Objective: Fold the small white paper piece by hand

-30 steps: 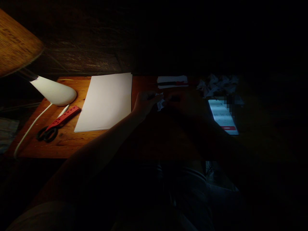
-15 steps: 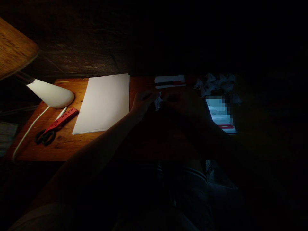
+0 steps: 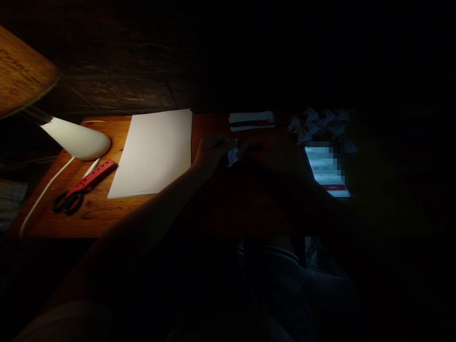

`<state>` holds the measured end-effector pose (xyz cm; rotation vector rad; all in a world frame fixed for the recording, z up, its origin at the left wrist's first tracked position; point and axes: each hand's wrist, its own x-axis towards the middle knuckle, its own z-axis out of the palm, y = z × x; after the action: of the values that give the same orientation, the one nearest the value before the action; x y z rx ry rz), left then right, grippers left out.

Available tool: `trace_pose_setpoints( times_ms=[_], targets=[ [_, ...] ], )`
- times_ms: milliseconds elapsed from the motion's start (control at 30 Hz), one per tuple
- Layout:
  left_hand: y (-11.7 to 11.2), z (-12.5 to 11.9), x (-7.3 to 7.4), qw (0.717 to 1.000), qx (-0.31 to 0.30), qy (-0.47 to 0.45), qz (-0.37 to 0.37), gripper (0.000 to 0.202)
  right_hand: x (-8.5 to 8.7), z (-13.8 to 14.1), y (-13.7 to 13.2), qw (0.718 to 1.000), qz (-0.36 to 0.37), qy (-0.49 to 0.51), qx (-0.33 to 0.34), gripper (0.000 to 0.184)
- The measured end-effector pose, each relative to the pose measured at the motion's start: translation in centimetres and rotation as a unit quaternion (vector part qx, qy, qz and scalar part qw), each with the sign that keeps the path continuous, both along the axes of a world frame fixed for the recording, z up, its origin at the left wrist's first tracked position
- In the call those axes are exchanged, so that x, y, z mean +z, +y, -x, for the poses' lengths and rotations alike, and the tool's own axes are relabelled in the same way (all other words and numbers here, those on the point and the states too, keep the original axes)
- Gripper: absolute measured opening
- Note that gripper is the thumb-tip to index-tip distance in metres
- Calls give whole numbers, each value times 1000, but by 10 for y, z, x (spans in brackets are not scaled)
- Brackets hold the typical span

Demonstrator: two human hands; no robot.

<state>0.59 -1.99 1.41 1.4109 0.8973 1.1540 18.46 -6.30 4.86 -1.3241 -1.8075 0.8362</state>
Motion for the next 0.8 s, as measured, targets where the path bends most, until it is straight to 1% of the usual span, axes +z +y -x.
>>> trace_pose_setpoints(
  times_ms=[100,200,267,400,567,700,800],
  targets=[
    [1,0,1,1000,-9,24,1,26,-10,-3,6,999,21,32,5,13],
    [3,1,2,999,-14,44,11,21,-20,-5,11,998,20,55,12,10],
    [4,3,3,998,-20,52,20,20,-23,-6,13,998,14,64,20,10],
    [6,4,1,996,-39,75,36,17,-26,-7,14,997,7,65,32,8],
    [10,6,-4,994,-56,93,16,23,-29,-5,15,995,11,94,9,5],
    [13,7,-8,993,-76,89,10,24,-28,-5,13,993,16,111,19,9],
    [14,7,-11,993,-75,88,12,24,-29,-5,14,994,6,111,16,12]
  ],
)
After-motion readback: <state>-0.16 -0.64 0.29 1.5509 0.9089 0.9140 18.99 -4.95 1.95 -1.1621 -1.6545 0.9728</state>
